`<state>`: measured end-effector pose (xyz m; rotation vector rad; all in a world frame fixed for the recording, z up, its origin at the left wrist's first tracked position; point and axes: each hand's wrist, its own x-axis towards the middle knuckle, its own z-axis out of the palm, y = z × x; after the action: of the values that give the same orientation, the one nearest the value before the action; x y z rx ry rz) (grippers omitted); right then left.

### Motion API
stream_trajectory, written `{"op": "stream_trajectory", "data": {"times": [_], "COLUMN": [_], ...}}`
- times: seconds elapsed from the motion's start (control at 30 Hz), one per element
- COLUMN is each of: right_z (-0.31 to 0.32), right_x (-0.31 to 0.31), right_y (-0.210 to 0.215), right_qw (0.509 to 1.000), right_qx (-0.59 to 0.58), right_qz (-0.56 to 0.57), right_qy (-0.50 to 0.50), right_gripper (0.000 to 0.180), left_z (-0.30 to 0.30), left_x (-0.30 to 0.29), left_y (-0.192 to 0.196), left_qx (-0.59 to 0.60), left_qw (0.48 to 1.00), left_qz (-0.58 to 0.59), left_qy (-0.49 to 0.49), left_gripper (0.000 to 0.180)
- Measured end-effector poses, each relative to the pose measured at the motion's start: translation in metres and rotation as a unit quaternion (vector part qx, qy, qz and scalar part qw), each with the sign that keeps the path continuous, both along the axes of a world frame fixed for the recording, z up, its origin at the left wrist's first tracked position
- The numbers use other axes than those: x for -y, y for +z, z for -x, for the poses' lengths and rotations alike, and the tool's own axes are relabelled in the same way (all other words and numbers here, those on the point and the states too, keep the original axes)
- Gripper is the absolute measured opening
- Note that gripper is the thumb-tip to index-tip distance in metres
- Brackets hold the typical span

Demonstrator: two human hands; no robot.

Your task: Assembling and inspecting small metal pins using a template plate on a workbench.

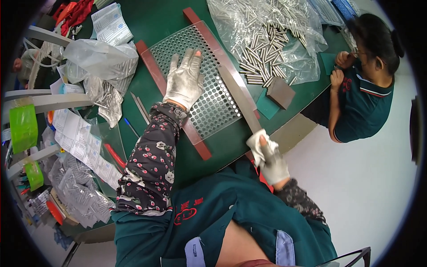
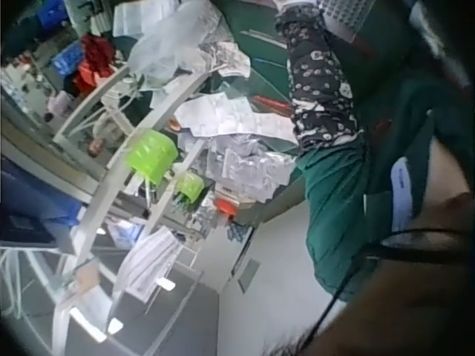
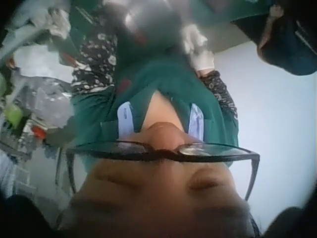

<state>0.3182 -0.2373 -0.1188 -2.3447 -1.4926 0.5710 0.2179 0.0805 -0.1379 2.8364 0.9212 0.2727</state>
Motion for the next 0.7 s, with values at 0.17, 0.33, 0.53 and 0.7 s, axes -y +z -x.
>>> {"op": "stream_trajectory", "data": {"times": [0.17, 0.33, 0.53, 0.7], "right_z": [-0.007, 0.001, -0.005, 0.002], "right_x": [-0.064, -0.005, -0.055, -0.013], "right_y": [0.012, 0.018, 0.007, 0.005], "right_qw": [0.995, 0.991, 0.995, 0.999], "right_qx": [0.017, 0.005, 0.017, 0.013], "right_qz": [0.093, -0.122, 0.093, -0.023], "right_qy": [-0.027, 0.054, -0.010, 0.028], "right_gripper": [0.068, 0.071, 0.075, 0.082], "left_z": [0.001, 0.000, 0.000, 0.002], "left_x": [-0.002, 0.002, 0.000, 0.000], "left_y": [-0.001, 0.001, -0.002, 0.001], "left_qx": [-0.004, 0.000, -0.014, -0.002], "left_qw": [0.999, 1.000, 1.000, 0.999], "left_qz": [-0.031, -0.006, -0.027, -0.046], "left_qy": [-0.008, -0.011, -0.002, -0.016], "left_gripper": [0.059, 0.056, 0.055, 0.056]}}
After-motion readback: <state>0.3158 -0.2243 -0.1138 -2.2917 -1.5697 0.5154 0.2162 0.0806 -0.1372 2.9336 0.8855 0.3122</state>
